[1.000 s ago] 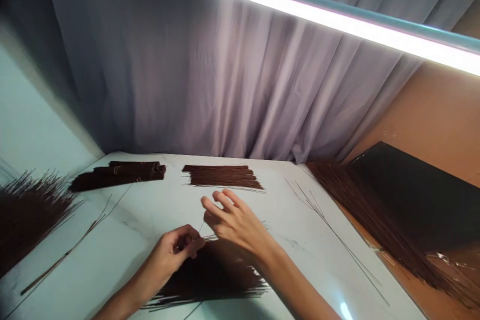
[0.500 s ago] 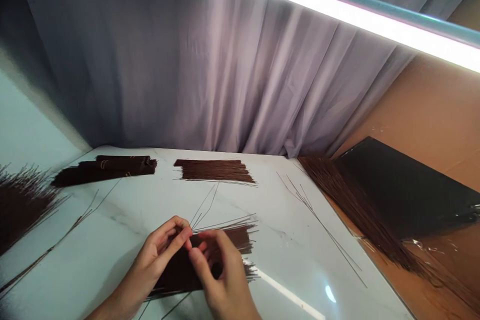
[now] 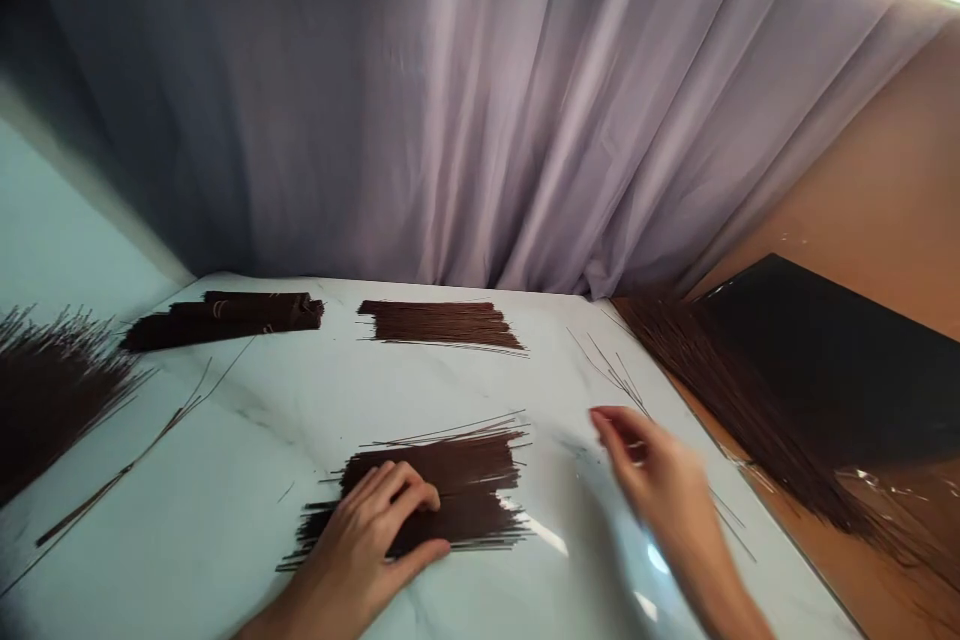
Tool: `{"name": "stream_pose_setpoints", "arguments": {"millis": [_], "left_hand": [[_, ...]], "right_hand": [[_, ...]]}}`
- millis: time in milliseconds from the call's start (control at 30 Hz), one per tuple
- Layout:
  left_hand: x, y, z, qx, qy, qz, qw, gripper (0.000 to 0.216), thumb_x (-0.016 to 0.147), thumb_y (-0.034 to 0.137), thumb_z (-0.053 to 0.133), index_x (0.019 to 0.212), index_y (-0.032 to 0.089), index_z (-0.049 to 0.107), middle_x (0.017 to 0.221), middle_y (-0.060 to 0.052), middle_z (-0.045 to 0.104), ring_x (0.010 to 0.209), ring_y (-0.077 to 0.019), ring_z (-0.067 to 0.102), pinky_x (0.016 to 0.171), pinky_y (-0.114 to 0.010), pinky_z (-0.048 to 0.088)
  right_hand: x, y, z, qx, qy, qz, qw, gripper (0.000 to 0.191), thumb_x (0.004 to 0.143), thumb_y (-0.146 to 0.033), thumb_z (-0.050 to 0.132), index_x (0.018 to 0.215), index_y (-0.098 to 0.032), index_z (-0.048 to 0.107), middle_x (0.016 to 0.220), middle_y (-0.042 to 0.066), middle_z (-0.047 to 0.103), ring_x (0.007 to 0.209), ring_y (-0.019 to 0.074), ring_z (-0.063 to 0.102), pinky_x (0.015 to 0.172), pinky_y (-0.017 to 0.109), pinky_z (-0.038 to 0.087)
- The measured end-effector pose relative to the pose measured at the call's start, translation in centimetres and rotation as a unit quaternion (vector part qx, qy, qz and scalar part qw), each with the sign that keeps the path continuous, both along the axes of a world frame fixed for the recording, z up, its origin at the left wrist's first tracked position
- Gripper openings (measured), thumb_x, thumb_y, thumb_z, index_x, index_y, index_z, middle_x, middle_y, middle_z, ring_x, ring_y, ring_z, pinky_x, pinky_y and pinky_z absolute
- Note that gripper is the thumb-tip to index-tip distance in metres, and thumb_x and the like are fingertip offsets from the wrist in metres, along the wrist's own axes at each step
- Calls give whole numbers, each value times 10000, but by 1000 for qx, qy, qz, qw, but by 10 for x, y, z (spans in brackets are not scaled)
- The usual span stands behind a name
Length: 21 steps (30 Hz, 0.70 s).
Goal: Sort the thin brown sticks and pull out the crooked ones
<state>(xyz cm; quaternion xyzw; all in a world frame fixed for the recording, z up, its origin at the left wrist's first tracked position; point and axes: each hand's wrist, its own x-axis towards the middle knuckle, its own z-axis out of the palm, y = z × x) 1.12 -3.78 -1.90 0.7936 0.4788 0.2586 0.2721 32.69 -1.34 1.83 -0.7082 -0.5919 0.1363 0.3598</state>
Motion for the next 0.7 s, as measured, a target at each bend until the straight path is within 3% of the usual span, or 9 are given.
{"name": "stream_pose_setpoints", "arguments": {"millis": [33, 100, 200, 333, 433, 500, 600, 700], "left_hand": [[1, -2, -6, 37, 37, -13, 999, 105, 889, 206, 722, 963, 234, 653, 977, -35, 665, 912, -258, 630, 866, -403, 496], [4, -4, -16, 105, 80, -25, 991, 75, 928, 159, 652, 955, 222, 623, 937, -33, 656, 864, -250, 635, 807, -389, 508], [6, -4, -24, 176, 111, -28, 978, 89, 939, 147, 616, 894, 216, 581, 870, -28, 638, 807, -244, 635, 708, -357, 512], [8, -4, -26, 227, 134, -16, 965, 138, 946, 120, 564, 839, 208, 560, 806, -29, 637, 738, -233, 640, 651, -347, 522], [9, -4, -32, 262, 132, -3, 956, 170, 1004, 171, 495, 855, 209, 569, 817, -34, 666, 746, -226, 666, 719, -352, 556], [9, -4, -39, 314, 124, 21, 941, 235, 1052, 218, 416, 885, 208, 580, 859, -47, 699, 798, -230, 696, 757, -344, 566], [10, -1, -48, 390, 119, 59, 911, 320, 1086, 266, 327, 933, 194, 598, 906, -69, 732, 847, -239, 721, 733, -326, 568], [8, 1, -46, 373, 112, 50, 919, 304, 1085, 269, 347, 901, 200, 580, 869, -58, 720, 795, -225, 713, 729, -319, 566]], "right_hand": [[29, 3, -5, 6, -98, -50, 994, 439, 836, -621, 547, 828, -217, 719, 703, 105, 696, 612, 284, 651, 534, 362, 479], [73, 6, -18, -37, -225, -71, 971, 414, 874, -542, 471, 805, -225, 728, 728, 124, 698, 643, 315, 658, 506, 371, 431], [92, 7, -34, -38, -315, -46, 947, 422, 950, -483, 416, 915, -204, 730, 967, 181, 699, 729, 320, 680, 512, 382, 437], [41, 29, -36, 75, -340, 30, 937, 445, 1025, -479, 355, 1142, -149, 629, 1080, 206, 609, 689, 269, 653, 518, 377, 475], [-18, 73, -36, 123, -322, 168, 924, 273, 1048, -342, 421, 1185, -187, 599, 1100, 146, 625, 933, 266, 649, 799, 380, 539], [-49, 108, -40, 135, -321, 223, 910, 181, 1016, -288, 519, 1133, -196, 622, 1088, 118, 645, 1008, 270, 610, 875, 387, 516], [-72, 152, -52, 135, -319, 243, 906, 77, 984, -233, 575, 982, -201, 645, 992, 90, 665, 940, 255, 590, 829, 368, 497], [-76, 172, -63, 137, -313, 246, 907, 144, 999, -195, 523, 894, -192, 621, 912, 85, 655, 877, 245, 577, 790, 357, 473]]}}
